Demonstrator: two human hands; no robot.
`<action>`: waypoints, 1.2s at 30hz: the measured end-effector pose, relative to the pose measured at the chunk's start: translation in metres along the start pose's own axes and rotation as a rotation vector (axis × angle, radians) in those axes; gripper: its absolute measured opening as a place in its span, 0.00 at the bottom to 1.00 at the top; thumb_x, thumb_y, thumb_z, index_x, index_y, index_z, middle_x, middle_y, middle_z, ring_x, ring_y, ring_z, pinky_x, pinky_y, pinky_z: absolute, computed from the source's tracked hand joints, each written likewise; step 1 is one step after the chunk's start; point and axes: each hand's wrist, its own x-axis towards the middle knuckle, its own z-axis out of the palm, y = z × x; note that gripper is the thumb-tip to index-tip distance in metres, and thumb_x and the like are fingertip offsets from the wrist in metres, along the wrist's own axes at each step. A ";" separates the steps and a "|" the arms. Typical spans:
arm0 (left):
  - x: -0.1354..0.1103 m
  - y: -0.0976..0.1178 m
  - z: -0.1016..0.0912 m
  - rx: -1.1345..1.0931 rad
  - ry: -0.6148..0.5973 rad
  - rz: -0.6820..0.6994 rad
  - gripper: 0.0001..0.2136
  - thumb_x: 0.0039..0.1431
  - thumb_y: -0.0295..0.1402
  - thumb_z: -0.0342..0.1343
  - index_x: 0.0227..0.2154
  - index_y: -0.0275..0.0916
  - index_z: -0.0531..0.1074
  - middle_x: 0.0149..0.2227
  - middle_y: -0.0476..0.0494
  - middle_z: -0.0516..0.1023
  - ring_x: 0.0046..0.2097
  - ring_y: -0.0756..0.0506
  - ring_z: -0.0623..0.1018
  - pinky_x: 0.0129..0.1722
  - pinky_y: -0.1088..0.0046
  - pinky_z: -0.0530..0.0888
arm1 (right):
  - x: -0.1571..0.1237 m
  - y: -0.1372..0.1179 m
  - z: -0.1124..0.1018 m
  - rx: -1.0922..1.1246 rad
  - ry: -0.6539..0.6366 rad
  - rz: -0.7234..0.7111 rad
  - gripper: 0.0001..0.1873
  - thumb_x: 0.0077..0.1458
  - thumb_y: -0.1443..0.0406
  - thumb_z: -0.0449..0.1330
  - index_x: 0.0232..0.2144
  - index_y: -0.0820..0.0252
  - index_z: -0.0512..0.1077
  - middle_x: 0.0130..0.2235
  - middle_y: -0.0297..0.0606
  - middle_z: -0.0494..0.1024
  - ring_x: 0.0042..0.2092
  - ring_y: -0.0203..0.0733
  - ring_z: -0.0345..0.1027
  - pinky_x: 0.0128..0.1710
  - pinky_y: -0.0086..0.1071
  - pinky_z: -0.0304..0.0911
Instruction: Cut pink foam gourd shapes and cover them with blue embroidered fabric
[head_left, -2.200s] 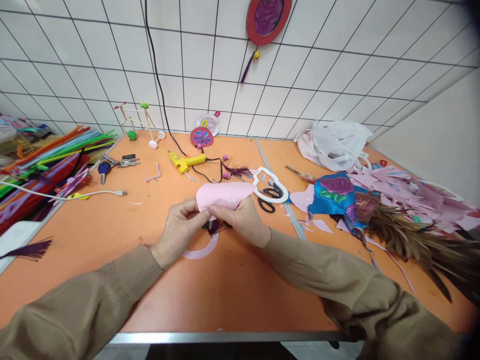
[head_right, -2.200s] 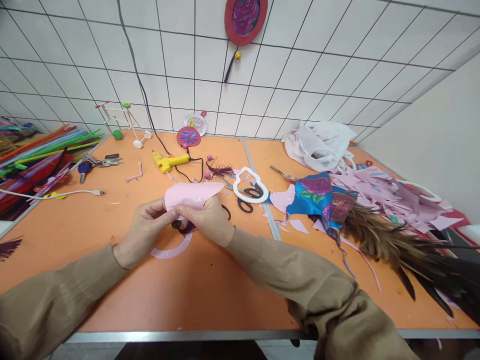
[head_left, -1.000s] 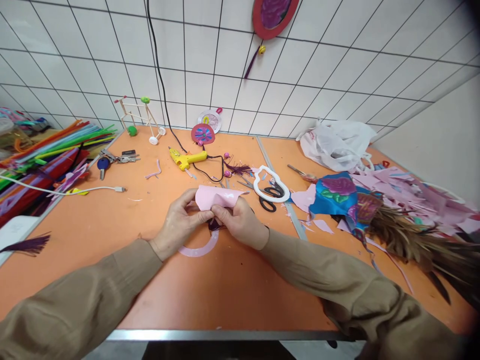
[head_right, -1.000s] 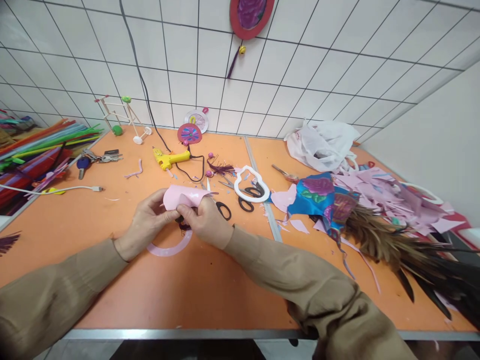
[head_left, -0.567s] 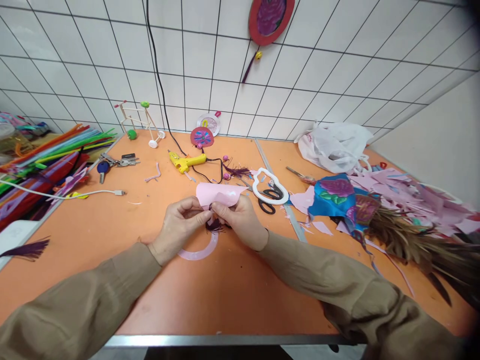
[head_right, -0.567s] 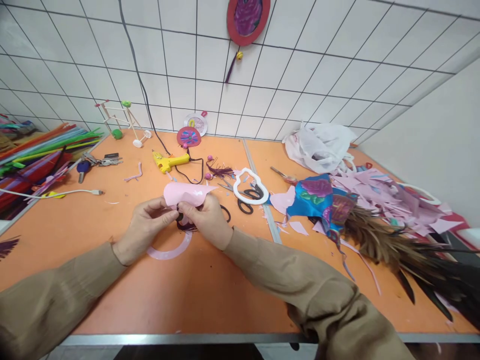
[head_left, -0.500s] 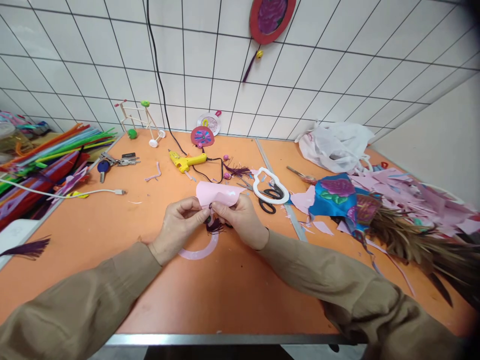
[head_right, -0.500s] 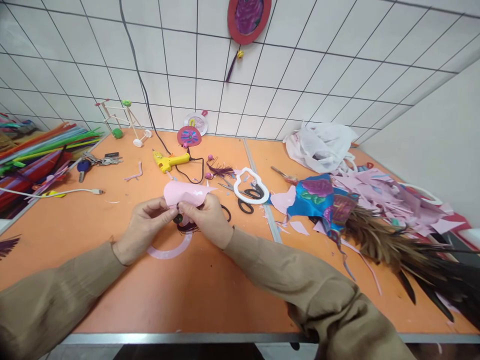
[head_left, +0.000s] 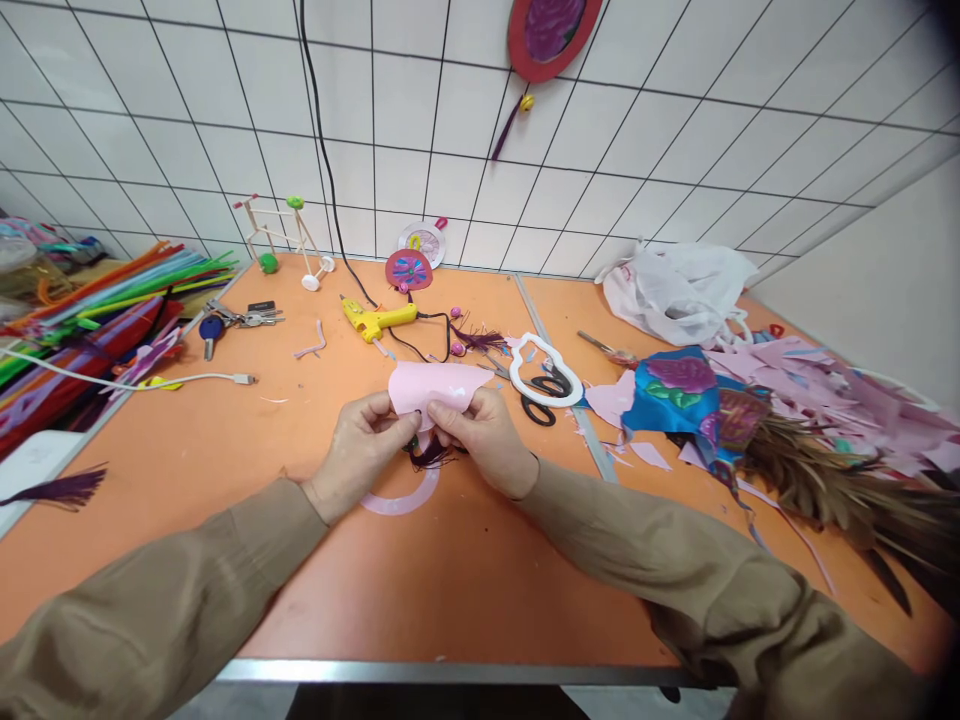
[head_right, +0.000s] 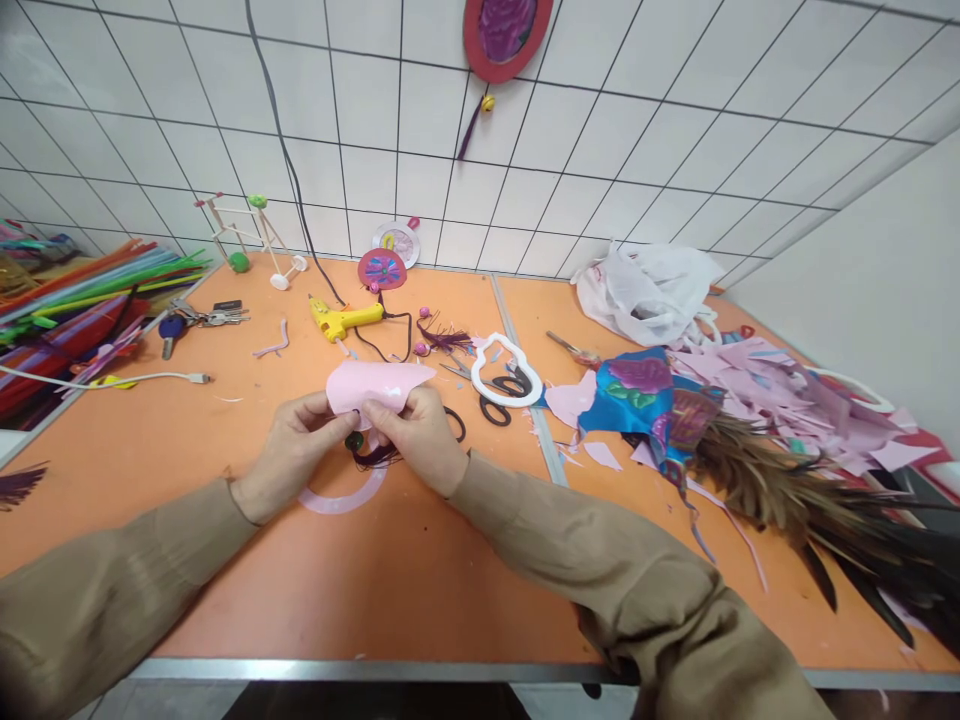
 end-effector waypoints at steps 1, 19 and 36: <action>0.000 0.000 0.000 0.001 0.015 -0.006 0.11 0.51 0.39 0.67 0.24 0.35 0.78 0.24 0.45 0.79 0.28 0.46 0.76 0.32 0.70 0.74 | 0.000 0.001 0.000 0.003 0.009 0.001 0.24 0.47 0.51 0.68 0.16 0.60 0.65 0.16 0.31 0.68 0.20 0.34 0.64 0.21 0.29 0.60; 0.003 -0.011 -0.005 -0.107 -0.064 -0.053 0.15 0.53 0.43 0.67 0.25 0.34 0.79 0.24 0.44 0.77 0.30 0.46 0.76 0.36 0.68 0.72 | -0.001 0.001 -0.003 0.020 0.120 -0.090 0.22 0.48 0.52 0.68 0.18 0.60 0.68 0.15 0.26 0.63 0.17 0.29 0.54 0.18 0.27 0.53; 0.008 -0.010 -0.013 -0.523 -0.163 -0.265 0.13 0.48 0.39 0.70 0.27 0.33 0.79 0.27 0.42 0.77 0.30 0.47 0.74 0.33 0.70 0.70 | 0.012 -0.001 -0.033 -0.108 -0.077 -0.576 0.31 0.51 0.37 0.58 0.36 0.57 0.78 0.38 0.43 0.76 0.36 0.46 0.71 0.32 0.39 0.67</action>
